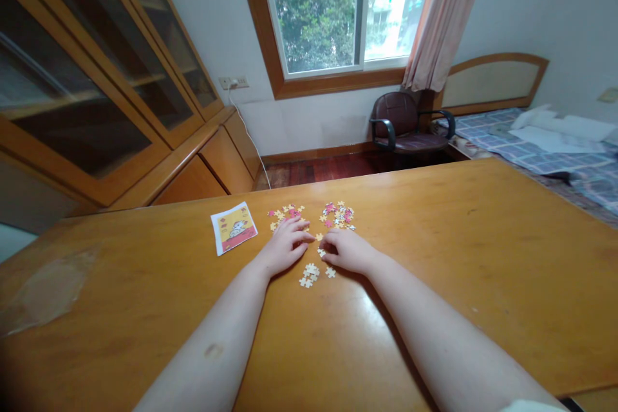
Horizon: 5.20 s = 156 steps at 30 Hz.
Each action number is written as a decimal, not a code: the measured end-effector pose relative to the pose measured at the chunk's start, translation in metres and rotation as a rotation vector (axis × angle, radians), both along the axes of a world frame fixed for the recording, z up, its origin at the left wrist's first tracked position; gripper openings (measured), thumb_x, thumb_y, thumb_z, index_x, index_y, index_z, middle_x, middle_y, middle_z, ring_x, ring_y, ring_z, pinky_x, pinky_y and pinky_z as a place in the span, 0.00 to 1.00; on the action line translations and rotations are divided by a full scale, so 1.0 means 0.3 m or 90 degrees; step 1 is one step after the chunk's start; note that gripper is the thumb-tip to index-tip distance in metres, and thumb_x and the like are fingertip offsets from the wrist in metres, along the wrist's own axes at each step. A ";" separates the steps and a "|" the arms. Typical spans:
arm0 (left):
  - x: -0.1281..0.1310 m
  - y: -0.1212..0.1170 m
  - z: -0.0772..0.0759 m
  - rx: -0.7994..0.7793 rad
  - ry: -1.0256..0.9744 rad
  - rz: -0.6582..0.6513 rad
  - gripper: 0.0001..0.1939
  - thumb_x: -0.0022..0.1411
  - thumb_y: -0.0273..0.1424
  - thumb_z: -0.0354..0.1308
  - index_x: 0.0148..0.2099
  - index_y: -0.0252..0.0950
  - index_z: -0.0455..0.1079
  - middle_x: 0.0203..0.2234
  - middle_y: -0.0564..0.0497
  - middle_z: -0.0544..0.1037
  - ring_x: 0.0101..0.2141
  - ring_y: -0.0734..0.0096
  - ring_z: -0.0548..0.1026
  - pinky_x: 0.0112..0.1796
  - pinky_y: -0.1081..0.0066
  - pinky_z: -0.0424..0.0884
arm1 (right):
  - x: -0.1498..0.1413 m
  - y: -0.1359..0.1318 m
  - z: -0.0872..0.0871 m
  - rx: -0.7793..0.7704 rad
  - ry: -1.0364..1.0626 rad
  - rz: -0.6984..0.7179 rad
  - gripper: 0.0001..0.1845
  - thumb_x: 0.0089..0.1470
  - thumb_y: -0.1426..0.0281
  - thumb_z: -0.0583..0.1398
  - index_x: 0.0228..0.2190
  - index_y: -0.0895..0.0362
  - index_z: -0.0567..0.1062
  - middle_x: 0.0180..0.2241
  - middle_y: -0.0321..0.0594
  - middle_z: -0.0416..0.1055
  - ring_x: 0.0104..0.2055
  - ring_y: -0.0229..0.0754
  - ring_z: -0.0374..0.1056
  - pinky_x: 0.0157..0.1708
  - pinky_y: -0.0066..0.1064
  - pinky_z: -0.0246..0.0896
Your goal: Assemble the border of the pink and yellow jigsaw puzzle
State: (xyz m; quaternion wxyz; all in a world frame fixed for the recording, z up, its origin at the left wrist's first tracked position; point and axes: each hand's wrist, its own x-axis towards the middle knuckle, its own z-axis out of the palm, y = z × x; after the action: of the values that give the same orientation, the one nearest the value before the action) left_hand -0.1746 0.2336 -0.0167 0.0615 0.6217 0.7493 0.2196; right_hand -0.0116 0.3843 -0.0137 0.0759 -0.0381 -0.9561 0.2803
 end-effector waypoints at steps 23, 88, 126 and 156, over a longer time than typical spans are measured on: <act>-0.004 0.002 -0.003 0.009 -0.003 0.000 0.12 0.60 0.29 0.53 0.43 0.44 0.76 0.53 0.50 0.71 0.58 0.57 0.61 0.61 0.46 0.49 | -0.002 0.003 -0.009 0.000 0.020 -0.066 0.06 0.52 0.74 0.60 0.33 0.57 0.77 0.34 0.40 0.71 0.36 0.39 0.68 0.39 0.28 0.62; -0.022 0.010 -0.015 0.028 0.018 0.124 0.10 0.60 0.30 0.54 0.41 0.43 0.75 0.51 0.50 0.73 0.59 0.57 0.60 0.60 0.48 0.50 | 0.009 0.069 -0.013 0.161 -0.060 -0.245 0.12 0.57 0.66 0.57 0.36 0.53 0.81 0.36 0.44 0.75 0.41 0.46 0.68 0.41 0.33 0.59; 0.008 0.003 0.007 0.028 0.017 0.015 0.11 0.61 0.30 0.53 0.42 0.46 0.76 0.52 0.52 0.72 0.58 0.59 0.60 0.61 0.49 0.50 | 0.006 0.057 -0.011 -0.149 -0.042 -0.117 0.12 0.51 0.71 0.61 0.38 0.57 0.79 0.35 0.41 0.71 0.34 0.39 0.67 0.39 0.32 0.62; 0.017 0.008 0.003 0.028 -0.018 -0.054 0.10 0.60 0.33 0.57 0.44 0.43 0.76 0.51 0.49 0.72 0.57 0.58 0.62 0.60 0.52 0.55 | -0.007 0.028 -0.015 -0.088 -0.045 -0.155 0.11 0.51 0.60 0.62 0.30 0.54 0.79 0.31 0.38 0.74 0.31 0.38 0.67 0.32 0.28 0.57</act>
State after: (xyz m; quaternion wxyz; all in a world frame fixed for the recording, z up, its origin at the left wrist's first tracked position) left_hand -0.1696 0.2359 -0.0157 0.0678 0.6510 0.7164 0.2417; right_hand -0.0135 0.3926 -0.0183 0.0728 -0.1685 -0.9250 0.3328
